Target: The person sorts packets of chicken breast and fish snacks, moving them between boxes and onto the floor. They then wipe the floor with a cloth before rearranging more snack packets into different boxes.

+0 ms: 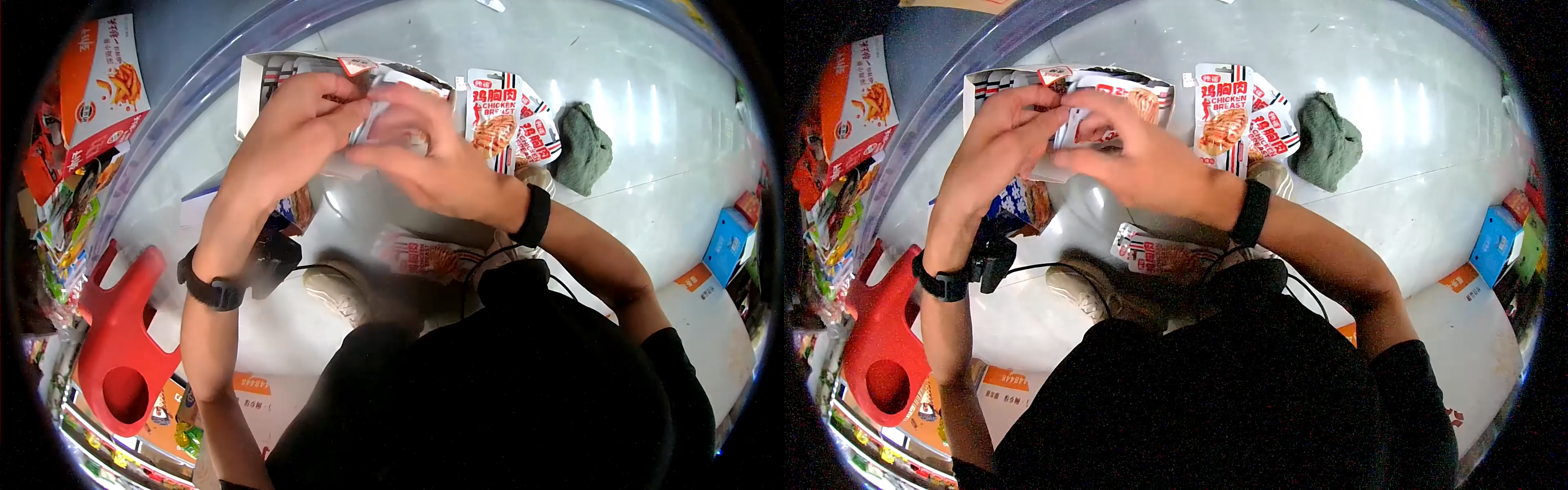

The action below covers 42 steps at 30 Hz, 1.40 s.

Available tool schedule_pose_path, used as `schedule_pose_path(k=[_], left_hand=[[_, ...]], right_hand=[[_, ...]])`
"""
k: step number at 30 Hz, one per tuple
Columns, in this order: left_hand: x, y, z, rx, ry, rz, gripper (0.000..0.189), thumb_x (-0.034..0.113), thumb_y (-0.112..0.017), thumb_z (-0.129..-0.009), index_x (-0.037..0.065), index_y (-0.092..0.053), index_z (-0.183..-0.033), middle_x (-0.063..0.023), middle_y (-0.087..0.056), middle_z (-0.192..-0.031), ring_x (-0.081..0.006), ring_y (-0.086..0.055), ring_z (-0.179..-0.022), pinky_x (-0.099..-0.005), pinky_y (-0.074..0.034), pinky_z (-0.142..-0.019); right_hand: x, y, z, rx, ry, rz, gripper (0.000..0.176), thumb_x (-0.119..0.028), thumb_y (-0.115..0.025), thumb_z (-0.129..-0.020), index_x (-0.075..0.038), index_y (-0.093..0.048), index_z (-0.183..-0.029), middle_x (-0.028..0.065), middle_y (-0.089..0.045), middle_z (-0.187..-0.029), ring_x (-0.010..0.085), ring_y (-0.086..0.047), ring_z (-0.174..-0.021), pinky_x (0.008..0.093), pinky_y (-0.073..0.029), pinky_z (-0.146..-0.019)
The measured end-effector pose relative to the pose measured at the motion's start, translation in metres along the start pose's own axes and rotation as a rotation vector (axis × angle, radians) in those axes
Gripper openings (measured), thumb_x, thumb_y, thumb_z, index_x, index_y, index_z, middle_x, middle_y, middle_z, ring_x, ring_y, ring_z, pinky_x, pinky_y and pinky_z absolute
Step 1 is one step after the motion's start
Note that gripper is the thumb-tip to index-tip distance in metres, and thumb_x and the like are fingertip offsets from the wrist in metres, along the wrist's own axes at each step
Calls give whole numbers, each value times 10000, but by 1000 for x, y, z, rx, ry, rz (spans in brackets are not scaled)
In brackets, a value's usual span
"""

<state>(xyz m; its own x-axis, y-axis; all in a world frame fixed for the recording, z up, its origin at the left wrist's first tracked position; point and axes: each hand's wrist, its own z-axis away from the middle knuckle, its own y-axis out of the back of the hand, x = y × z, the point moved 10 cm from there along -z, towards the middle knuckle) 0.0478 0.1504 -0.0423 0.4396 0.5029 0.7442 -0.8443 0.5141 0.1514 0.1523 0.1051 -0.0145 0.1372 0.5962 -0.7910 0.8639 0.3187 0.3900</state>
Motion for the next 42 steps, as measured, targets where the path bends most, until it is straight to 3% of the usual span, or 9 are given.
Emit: schedule_pose_path(k=[4,10,13,16,18,19,21,30,42], left_hand=[[-1,2,0,63,24,-29,220,153,-613,-895,-60,-611,-949,-24,-602,-733,-61,-510,-645,-236,-394,-556],[-2,-10,-5,-63,42,-94,228,155,-663,-834,-55,-607,-902,-8,-582,-672,-43,-496,-604,-229,-372,-533],[0,-1,-8,125,-50,-159,215,136,-683,-791,-43,-613,-888,-31,-597,-649,-80,-532,-590,-259,-407,-547],[13,6,-4,296,-81,-438,224,133,-696,-758,-32,-624,-892,-66,-609,-630,-145,-571,-584,-303,-444,-571],[16,7,-5,327,-73,-570,242,142,-707,-746,-32,-633,-897,-90,-617,-625,-202,-590,-577,-337,-467,-596],[17,6,-5,322,-74,-571,242,142,-707,-746,-32,-633,-897,-90,-617,-625,-202,-590,-577,-337,-467,-596],[16,8,-4,317,-41,-558,219,138,-705,-749,-30,-638,-874,-82,-608,-617,-184,-572,-552,-323,-455,-583],[7,8,-3,177,-33,-102,168,101,-676,-859,-53,-660,-924,9,-628,-650,-29,-489,-570,-231,-348,-516],[6,3,-2,190,-61,-281,131,73,-659,-858,-32,-637,-933,53,-529,-601,-8,-414,-555,-205,-288,-513]], right_hand=[[4,-4,11,10,-26,-56,337,68,-633,-794,-48,-606,-1109,156,-469,-1222,260,-564,-1014,339,-504,-888],[8,1,13,-40,-116,-155,218,86,-574,-818,-44,-561,-992,132,-458,-1077,290,-527,-1069,332,-473,-918],[11,1,14,1,-152,-176,204,83,-574,-821,-34,-546,-986,135,-456,-1110,287,-526,-1069,329,-461,-926],[10,10,15,80,-133,-78,270,58,-588,-827,-31,-535,-1076,144,-448,-1179,278,-547,-1047,329,-480,-889],[36,17,24,168,-411,-104,411,19,-612,-832,-38,-492,-1221,173,-430,-1245,300,-596,-980,347,-516,-811],[37,19,25,171,-414,-103,411,19,-612,-832,-38,-492,-1221,173,-430,-1245,300,-596,-980,347,-516,-811],[50,19,27,134,-520,-27,534,-22,-641,-840,-46,-431,-1329,199,-420,-1267,325,-636,-902,384,-540,-738],[51,15,23,111,-484,-55,528,-122,-688,-869,-23,-431,-1319,190,-384,-1268,309,-663,-899,335,-589,-774],[69,23,17,294,-608,-79,393,-157,-727,-849,-17,-488,-1127,150,-462,-1050,253,-545,-744,345,-471,-638]])
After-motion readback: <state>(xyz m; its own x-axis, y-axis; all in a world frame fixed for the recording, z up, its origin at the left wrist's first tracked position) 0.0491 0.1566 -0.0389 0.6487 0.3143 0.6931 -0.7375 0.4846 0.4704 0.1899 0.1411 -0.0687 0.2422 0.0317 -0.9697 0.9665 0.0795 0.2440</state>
